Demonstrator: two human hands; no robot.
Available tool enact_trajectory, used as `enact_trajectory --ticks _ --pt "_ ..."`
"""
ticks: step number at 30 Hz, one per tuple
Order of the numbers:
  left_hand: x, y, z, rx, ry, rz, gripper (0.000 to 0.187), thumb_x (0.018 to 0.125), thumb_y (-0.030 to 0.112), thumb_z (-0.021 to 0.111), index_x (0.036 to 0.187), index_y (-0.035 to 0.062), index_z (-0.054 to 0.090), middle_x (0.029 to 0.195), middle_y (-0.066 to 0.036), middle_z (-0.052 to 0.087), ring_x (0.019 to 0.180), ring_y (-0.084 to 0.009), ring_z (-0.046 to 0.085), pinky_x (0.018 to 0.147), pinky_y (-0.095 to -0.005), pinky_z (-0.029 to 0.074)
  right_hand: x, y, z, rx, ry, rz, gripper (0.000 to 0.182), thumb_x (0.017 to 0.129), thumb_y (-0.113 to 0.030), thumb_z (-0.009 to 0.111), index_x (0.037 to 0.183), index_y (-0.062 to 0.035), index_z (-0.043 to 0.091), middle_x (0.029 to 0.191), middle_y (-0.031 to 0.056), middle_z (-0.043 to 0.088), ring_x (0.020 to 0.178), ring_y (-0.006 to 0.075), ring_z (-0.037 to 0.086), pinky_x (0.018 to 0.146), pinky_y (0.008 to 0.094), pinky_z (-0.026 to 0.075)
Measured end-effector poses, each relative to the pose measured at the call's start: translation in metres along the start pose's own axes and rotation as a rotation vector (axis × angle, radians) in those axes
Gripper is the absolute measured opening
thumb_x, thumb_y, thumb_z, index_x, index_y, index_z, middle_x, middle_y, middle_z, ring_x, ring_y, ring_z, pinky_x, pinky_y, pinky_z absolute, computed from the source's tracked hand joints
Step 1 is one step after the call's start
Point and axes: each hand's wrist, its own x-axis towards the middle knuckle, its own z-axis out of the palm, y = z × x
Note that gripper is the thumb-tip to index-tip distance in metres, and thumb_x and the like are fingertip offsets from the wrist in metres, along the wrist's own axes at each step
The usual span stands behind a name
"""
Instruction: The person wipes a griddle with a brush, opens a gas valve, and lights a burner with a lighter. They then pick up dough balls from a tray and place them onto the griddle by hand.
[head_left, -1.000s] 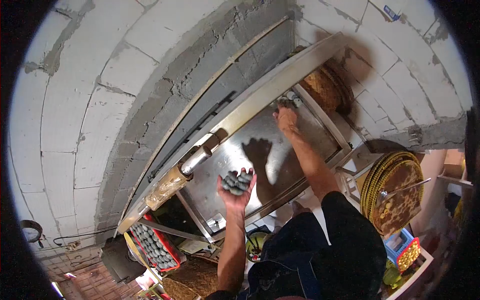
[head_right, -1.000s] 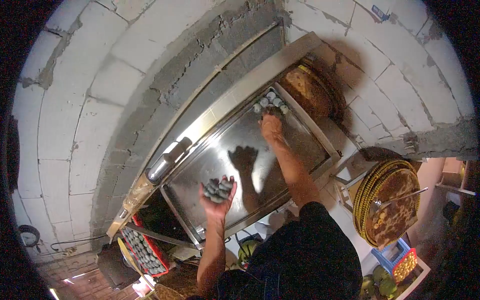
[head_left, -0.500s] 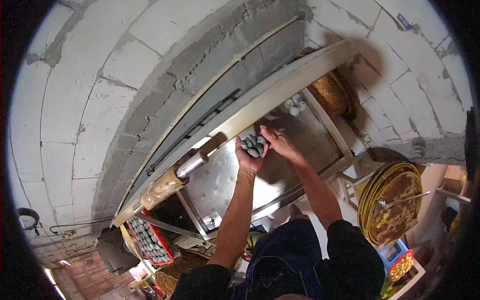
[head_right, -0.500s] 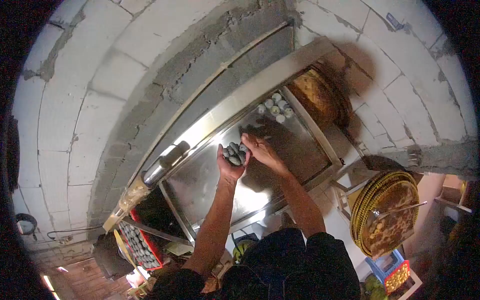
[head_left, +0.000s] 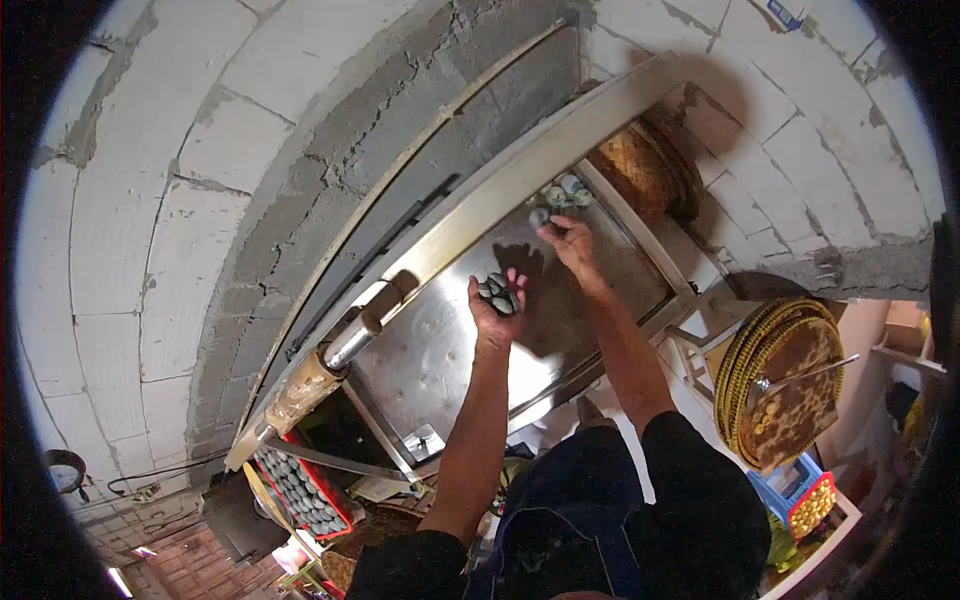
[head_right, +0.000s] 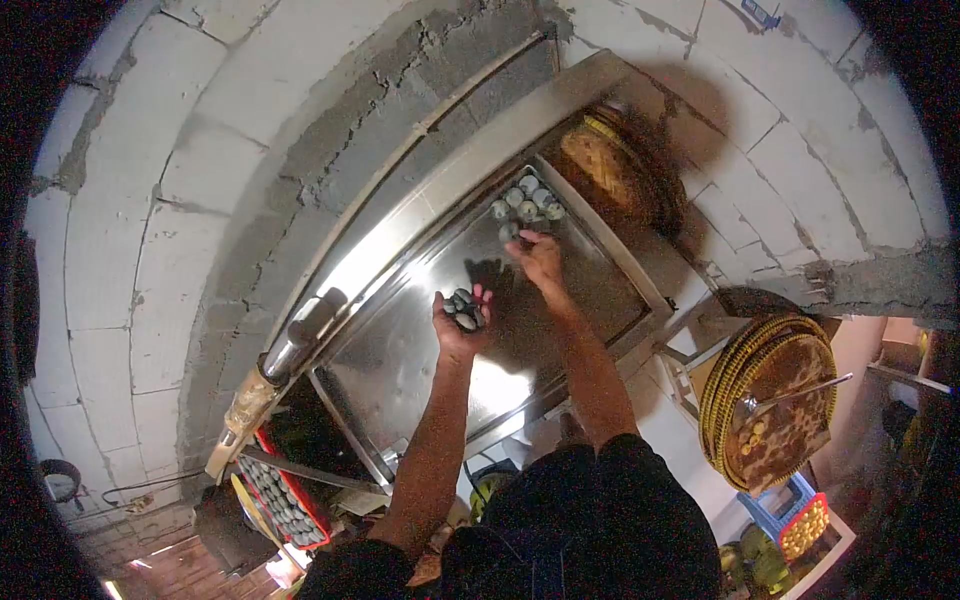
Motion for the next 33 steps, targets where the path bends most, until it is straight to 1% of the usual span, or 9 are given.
enact_trajectory --ticks 1,5,10,13,16,24,27,30,33 --pt "-0.004 0.003 0.004 0.038 0.017 0.022 0.055 0.091 0.061 0.052 0.105 0.0096 0.061 0.104 -0.009 0.068 0.081 -0.0263 0.064 0.066 -0.0335 0.055 0.008 0.017 0.005 -0.006 0.221 -0.107 0.026 0.079 -0.019 0.078 0.098 -0.0017 0.073 0.083 0.0121 0.071 0.069 0.0172 0.066 0.065 0.0321 0.052" --pt "-0.016 0.011 -0.018 0.111 -0.080 -0.044 0.051 0.090 0.063 0.055 0.100 0.0136 0.063 0.100 -0.006 0.070 0.079 -0.0230 0.063 0.066 -0.0331 0.053 -0.002 0.046 0.004 -0.159 0.189 -0.259 0.028 0.078 -0.008 0.078 0.105 -0.0021 0.071 0.092 0.0089 0.073 0.074 0.0133 0.064 0.067 0.0298 0.052" --pt "-0.024 0.014 -0.027 0.291 -0.155 -0.023 0.058 0.095 0.063 0.045 0.106 0.0099 0.063 0.101 -0.007 0.070 0.079 -0.0235 0.063 0.066 -0.0348 0.053 0.002 -0.008 -0.004 -0.739 0.195 -0.028 0.025 0.087 -0.019 0.063 0.108 -0.0101 0.071 0.106 0.0147 0.070 0.090 0.0311 0.068 0.078 0.0391 0.055" --pt "-0.020 0.017 -0.029 0.235 -0.175 -0.045 0.063 0.098 0.062 0.035 0.110 0.0072 0.063 0.103 -0.010 0.069 0.081 -0.0271 0.063 0.072 -0.0400 0.054 -0.013 -0.017 0.002 -0.891 0.289 -0.305 0.028 0.090 -0.026 0.061 0.113 -0.0149 0.069 0.101 0.0111 0.069 0.100 0.0292 0.064 0.080 0.0421 0.053" --pt "-0.004 0.020 -0.041 0.128 -0.221 -0.093 0.062 0.101 0.056 0.028 0.112 0.0058 0.062 0.105 -0.013 0.069 0.083 -0.0320 0.063 0.075 -0.0447 0.055 0.006 0.035 0.012 -1.001 0.202 -0.297 0.029 0.090 -0.030 0.060 0.113 -0.0158 0.069 0.111 0.0104 0.067 0.111 0.0296 0.059 0.082 0.0432 0.052" --pt "0.024 0.007 -0.019 0.343 -0.158 -0.119 0.039 0.094 0.043 0.058 0.108 0.0069 0.063 0.093 -0.009 0.068 0.078 -0.0246 0.065 0.073 -0.0381 0.057 -0.101 -0.085 0.006 -0.209 -0.061 -0.223 0.037 0.090 -0.034 0.063 0.113 -0.0051 0.067 0.099 0.0207 0.068 0.086 0.0376 0.066 0.081 0.0466 0.051" --pt "0.066 -0.014 -0.024 0.365 -0.088 -0.175 0.035 0.097 0.041 0.057 0.109 0.0088 0.063 0.094 -0.008 0.069 0.080 -0.0229 0.066 0.076 -0.0413 0.057 -0.108 -0.035 0.008 -0.050 -0.217 -0.262 0.038 0.090 -0.033 0.068 0.115 -0.0044 0.066 0.102 0.0123 0.067 0.093 0.0215 0.064 0.084 0.0356 0.051" --pt "0.090 -0.028 -0.037 0.408 -0.107 -0.209 0.032 0.099 0.039 0.054 0.112 0.0102 0.062 0.095 -0.008 0.068 0.080 -0.0222 0.067 0.072 -0.0419 0.058 -0.104 -0.024 -0.005 0.706 -0.083 0.154 0.027 0.085 -0.014 0.075 0.108 -0.0017 0.067 0.092 0.0055 0.066 0.088 0.0142 0.060 0.080 0.0310 0.051" --pt "0.098 -0.033 -0.048 0.251 -0.146 -0.293 0.035 0.100 0.041 0.052 0.116 0.0114 0.060 0.096 -0.009 0.068 0.081 -0.0228 0.066 0.068 -0.0433 0.058 -0.079 -0.040 -0.039 -0.017 -0.051 -0.083 0.021 0.086 -0.020 0.071 0.096 -0.0022 0.066 0.090 0.0140 0.069 0.078 0.0241 0.066 0.072 0.0387 0.053"
